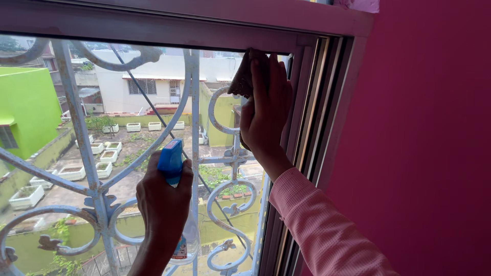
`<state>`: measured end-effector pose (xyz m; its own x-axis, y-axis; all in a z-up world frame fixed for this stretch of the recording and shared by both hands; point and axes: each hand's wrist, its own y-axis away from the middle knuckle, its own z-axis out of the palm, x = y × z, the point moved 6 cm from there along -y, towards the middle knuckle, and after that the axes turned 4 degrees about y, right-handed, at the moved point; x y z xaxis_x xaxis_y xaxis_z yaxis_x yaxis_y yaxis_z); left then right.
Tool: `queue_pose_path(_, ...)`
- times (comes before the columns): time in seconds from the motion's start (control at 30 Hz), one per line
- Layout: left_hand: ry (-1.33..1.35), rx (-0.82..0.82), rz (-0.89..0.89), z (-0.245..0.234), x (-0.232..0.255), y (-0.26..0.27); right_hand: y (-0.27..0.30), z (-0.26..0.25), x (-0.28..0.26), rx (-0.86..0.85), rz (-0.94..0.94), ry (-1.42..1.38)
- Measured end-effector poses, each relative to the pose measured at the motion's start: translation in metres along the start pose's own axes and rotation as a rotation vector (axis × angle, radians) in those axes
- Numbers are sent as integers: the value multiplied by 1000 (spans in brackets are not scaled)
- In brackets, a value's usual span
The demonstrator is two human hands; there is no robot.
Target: The person cleans the window by wiping the glass pane and frame with a cloth while holding a spray bottle.
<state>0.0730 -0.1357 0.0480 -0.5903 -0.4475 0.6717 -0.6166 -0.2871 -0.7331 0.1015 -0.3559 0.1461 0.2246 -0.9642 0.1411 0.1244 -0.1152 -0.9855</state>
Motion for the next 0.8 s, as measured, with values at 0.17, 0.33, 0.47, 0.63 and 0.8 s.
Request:
queue_pose_path(0.17,25,-18,-14,9,5,10,15,-6,3,-1,24,-41)
queue_pose_path(0.33,11,-29,-35,11,5,19,39,-11,-5,-62,39,-1)
queue_pose_path(0.47,-8,-36,-55,7,0,23,67,-17,-15,-111,88,-18)
queue_pose_path(0.63,-36,-24,-39,-5,-3,24,103,-17,-37,-59,141,-38)
queue_pose_path(0.8,-22,-27,-43,-22,-12,23,127,-6,-75,-122,186,-45)
